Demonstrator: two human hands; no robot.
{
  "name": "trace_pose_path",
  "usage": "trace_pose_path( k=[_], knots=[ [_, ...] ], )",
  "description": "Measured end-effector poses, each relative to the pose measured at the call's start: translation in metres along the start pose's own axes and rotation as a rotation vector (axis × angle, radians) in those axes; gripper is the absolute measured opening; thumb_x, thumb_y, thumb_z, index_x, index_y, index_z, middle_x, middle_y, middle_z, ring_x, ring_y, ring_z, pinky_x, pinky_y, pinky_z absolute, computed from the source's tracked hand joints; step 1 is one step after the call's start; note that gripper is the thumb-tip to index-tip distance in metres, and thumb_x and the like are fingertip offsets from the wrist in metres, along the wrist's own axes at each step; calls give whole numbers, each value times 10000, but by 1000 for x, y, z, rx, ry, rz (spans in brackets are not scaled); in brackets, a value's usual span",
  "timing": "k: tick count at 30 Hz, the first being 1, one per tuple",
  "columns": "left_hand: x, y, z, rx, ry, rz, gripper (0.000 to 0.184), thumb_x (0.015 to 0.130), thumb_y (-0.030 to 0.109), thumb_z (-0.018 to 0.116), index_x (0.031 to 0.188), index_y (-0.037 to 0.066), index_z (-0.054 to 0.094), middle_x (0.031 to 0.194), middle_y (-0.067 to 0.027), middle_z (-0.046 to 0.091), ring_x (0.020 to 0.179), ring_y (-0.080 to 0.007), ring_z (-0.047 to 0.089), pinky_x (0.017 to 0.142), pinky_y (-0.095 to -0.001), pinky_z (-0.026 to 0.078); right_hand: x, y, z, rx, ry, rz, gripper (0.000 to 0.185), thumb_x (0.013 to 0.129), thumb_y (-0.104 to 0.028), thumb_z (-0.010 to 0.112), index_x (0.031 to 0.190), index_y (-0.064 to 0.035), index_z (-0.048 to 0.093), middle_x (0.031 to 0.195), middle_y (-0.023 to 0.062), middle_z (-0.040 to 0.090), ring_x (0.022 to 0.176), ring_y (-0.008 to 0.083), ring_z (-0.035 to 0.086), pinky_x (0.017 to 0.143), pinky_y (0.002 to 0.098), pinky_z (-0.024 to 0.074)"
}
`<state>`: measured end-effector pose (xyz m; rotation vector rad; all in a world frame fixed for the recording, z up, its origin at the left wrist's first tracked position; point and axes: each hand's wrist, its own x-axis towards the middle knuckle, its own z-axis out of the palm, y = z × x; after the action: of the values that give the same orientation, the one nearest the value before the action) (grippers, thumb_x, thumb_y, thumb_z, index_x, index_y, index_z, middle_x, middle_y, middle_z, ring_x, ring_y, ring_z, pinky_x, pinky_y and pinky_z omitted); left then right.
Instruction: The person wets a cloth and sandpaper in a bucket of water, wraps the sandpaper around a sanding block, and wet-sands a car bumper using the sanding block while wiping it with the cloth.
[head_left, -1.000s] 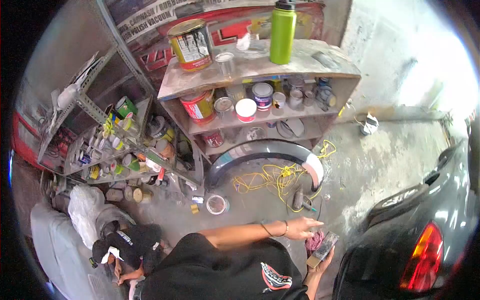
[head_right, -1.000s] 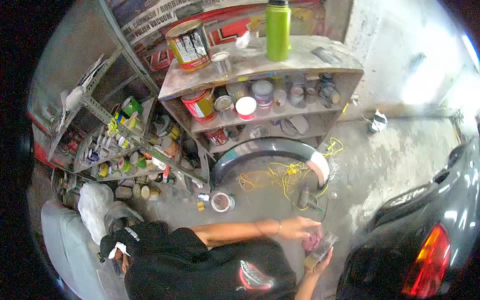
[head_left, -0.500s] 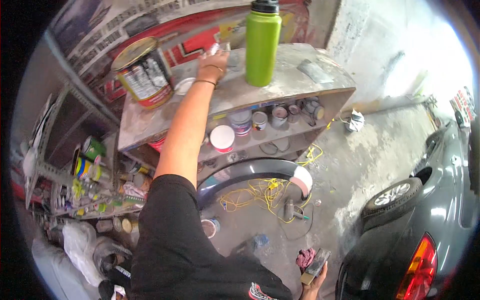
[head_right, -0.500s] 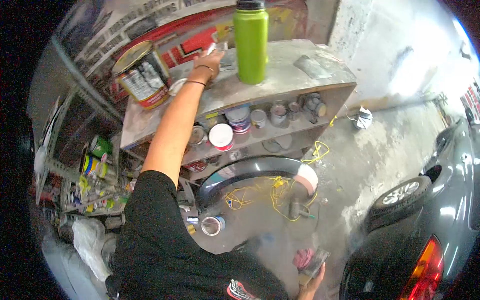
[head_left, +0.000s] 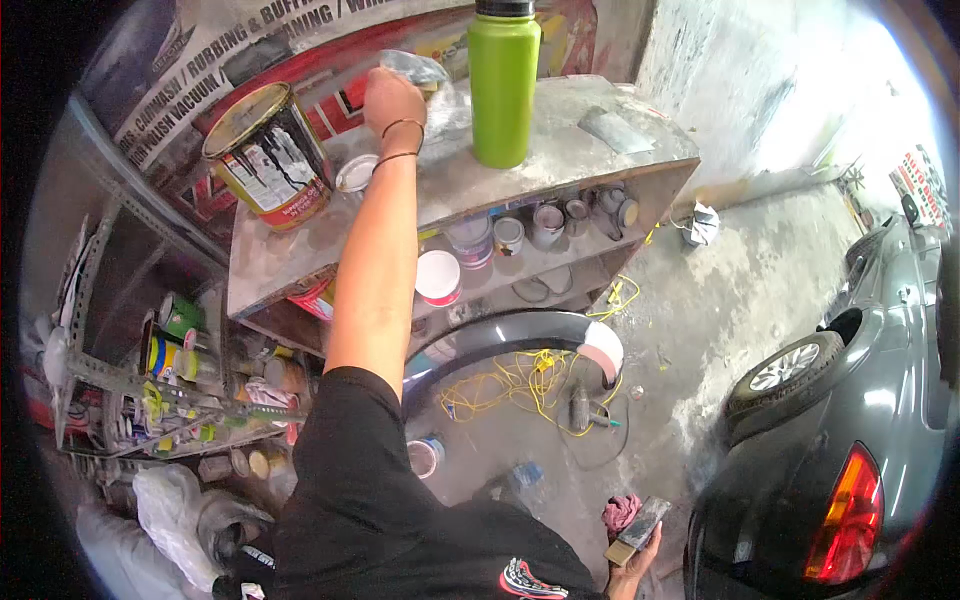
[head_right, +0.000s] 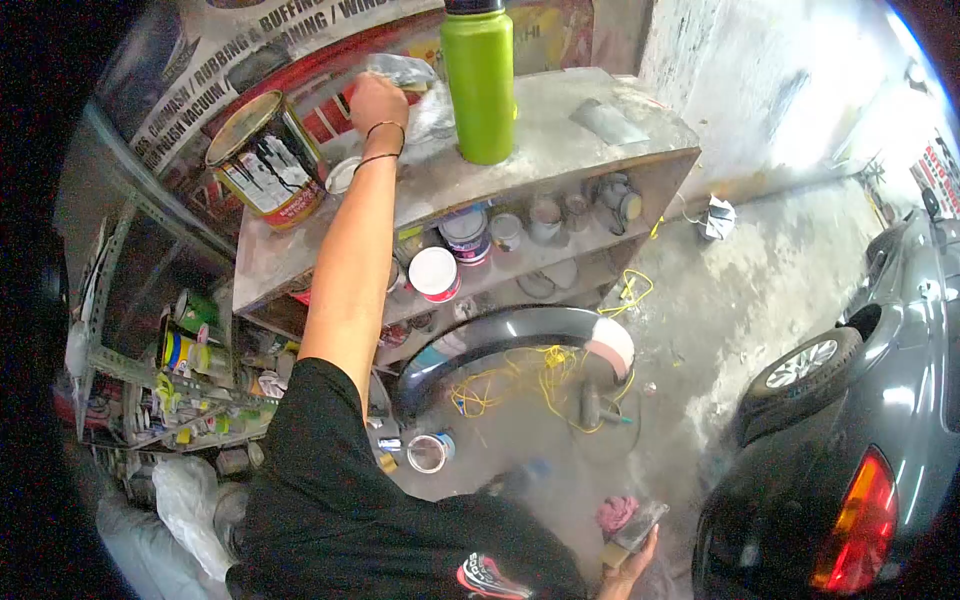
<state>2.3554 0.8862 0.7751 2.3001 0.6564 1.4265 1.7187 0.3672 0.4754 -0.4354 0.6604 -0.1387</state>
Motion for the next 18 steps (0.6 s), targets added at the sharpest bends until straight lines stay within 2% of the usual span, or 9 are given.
trace_pose_path(
  k=[2, 5, 6, 9, 10, 13, 14, 17, 18],
  knots=[
    [9, 12, -27, -108, 44, -171, 292, 1117, 239, 476, 1075, -11, 620, 1033, -306, 761, 1011, -520, 744, 873, -605, 598, 2, -1, -1, -29, -41, -34, 749, 1096, -535, 468, 1564, 50, 469, 1521, 251, 579, 1408, 465, 556, 1193, 629, 444],
    [24, 6, -47, -361, 117, -339, 380, 1145, 318, 467, 1084, -28, 611, 1036, -315, 763, 891, -448, 790, 791, -537, 631, -1, -2, 0, -4, -96, -1, 778, 1089, -551, 472, 1565, 64, 461, 1525, 256, 573, 1406, 468, 557, 1188, 639, 445],
    [20, 7, -55, -709, 56, -443, 420, 1149, 354, 519, 1106, -60, 577, 1015, -319, 755, 730, -385, 802, 693, -463, 657, -2, -1, -3, 23, -115, 17, 788, 1087, -557, 472, 1568, 68, 456, 1527, 259, 570, 1407, 468, 555, 1188, 640, 444],
    [22, 6, -67, -1155, 90, -523, 347, 1124, 255, 605, 1163, -83, 534, 1006, -289, 740, 644, -331, 792, 652, -392, 672, -4, 0, -14, 73, -138, 58, 803, 1086, -563, 474, 1569, 78, 449, 1532, 267, 561, 1411, 467, 551, 1190, 645, 439],
    [15, 18, -82, -1271, 101, -534, 297, 1083, 116, 655, 1225, -88, 493, 1021, -270, 730, 720, -351, 806, 672, -393, 685, -6, 0, -16, 70, -117, 58, 796, 1088, -558, 474, 1565, 79, 452, 1534, 270, 558, 1413, 466, 549, 1193, 646, 436],
    [-11, 24, -101, -1423, 9, -332, 335, 1080, 51, 643, 1314, -71, 437, 1064, -243, 718, 842, -377, 817, 733, -441, 698, -1, -3, -25, 62, -123, 28, 740, 1103, -523, 475, 1553, 64, 473, 1549, 265, 552, 1427, 465, 541, 1206, 653, 425],
    [-27, 30, -118, -1375, -58, -277, 319, 1073, 68, 668, 1317, -50, 501, 1067, -187, 725, 879, -330, 809, 786, -440, 695, -5, -4, -25, 61, -129, 13, 715, 1109, -508, 475, 1549, 56, 482, 1556, 262, 549, 1433, 465, 537, 1212, 656, 421],
    [-87, 56, -155, -1550, -212, -298, 242, 1065, 96, 703, 1241, -25, 590, 1081, -136, 740, 835, -266, 784, 801, -434, 692, -20, -15, -8, 33, -111, -86, 635, 1128, -468, 469, 1537, 15, 522, 1571, 241, 559, 1441, 460, 540, 1227, 664, 408],
    [-112, 63, -162, -1593, -251, -320, 185, 1058, 126, 731, 1185, 16, 655, 1096, -77, 751, 881, -208, 761, 821, -408, 675, -20, -16, -8, 171, -77, -66, 605, 1137, -466, 466, 1534, -18, 548, 1574, 224, 573, 1442, 452, 549, 1232, 666, 404]
  ],
)
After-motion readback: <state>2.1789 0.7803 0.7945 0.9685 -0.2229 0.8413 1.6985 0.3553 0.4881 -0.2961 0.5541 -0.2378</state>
